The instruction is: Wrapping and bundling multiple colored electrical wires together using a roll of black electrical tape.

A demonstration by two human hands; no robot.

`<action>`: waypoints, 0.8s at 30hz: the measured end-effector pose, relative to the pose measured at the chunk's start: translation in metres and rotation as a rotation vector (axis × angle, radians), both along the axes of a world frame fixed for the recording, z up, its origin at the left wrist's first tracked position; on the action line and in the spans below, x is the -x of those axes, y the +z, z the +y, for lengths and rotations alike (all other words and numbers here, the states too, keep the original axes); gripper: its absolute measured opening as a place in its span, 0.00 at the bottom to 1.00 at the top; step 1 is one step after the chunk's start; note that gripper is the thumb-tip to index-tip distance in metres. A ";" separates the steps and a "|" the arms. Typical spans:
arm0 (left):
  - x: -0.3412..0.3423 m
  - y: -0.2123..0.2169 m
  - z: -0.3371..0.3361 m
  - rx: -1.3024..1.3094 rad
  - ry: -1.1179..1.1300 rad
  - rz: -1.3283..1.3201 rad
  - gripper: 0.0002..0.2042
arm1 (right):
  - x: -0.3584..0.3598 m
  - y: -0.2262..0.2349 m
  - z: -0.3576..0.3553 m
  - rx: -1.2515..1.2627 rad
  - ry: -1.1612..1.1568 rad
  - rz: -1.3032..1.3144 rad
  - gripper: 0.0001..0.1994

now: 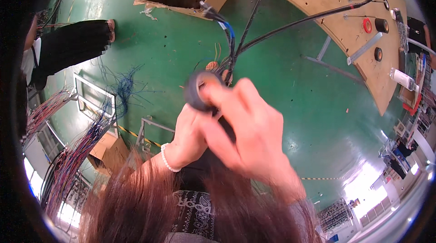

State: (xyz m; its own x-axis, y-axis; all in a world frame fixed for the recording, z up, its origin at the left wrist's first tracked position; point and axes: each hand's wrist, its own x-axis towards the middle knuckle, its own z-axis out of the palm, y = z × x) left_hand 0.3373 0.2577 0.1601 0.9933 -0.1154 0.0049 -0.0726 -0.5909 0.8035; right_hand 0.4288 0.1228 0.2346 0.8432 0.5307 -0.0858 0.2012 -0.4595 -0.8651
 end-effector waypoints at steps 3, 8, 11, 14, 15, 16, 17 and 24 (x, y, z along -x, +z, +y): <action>-0.008 0.015 -0.005 0.062 0.053 -0.030 0.08 | 0.003 -0.033 0.010 -0.096 -0.404 0.377 0.17; -0.011 0.020 -0.007 0.533 0.093 0.334 0.08 | -0.001 -0.090 0.016 -0.886 -0.206 0.858 0.22; -0.010 0.027 0.007 0.542 0.074 0.431 0.08 | 0.025 -0.099 0.021 -1.224 -0.375 1.056 0.22; -0.008 0.012 0.008 0.321 0.046 0.261 0.09 | 0.051 -0.081 -0.002 -0.848 -0.470 0.743 0.24; -0.008 0.007 0.010 0.194 0.012 0.169 0.10 | 0.053 -0.082 -0.015 -0.637 -0.456 0.552 0.24; -0.007 0.007 0.008 0.113 0.022 0.080 0.11 | 0.045 -0.072 -0.025 -0.443 -0.258 0.336 0.23; -0.006 0.008 0.005 0.041 0.027 -0.006 0.12 | 0.033 -0.047 -0.029 -0.241 -0.064 0.120 0.22; -0.013 0.021 -0.002 0.212 0.052 0.125 0.06 | 0.005 -0.054 0.005 -0.379 -0.342 0.538 0.22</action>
State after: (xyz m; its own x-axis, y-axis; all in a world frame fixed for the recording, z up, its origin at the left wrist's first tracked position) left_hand 0.3507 0.2560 0.1808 0.9923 -0.0735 -0.1001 0.0617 -0.4082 0.9108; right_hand 0.4239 0.1281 0.1809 0.8600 0.3212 -0.3964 -0.3956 -0.0707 -0.9157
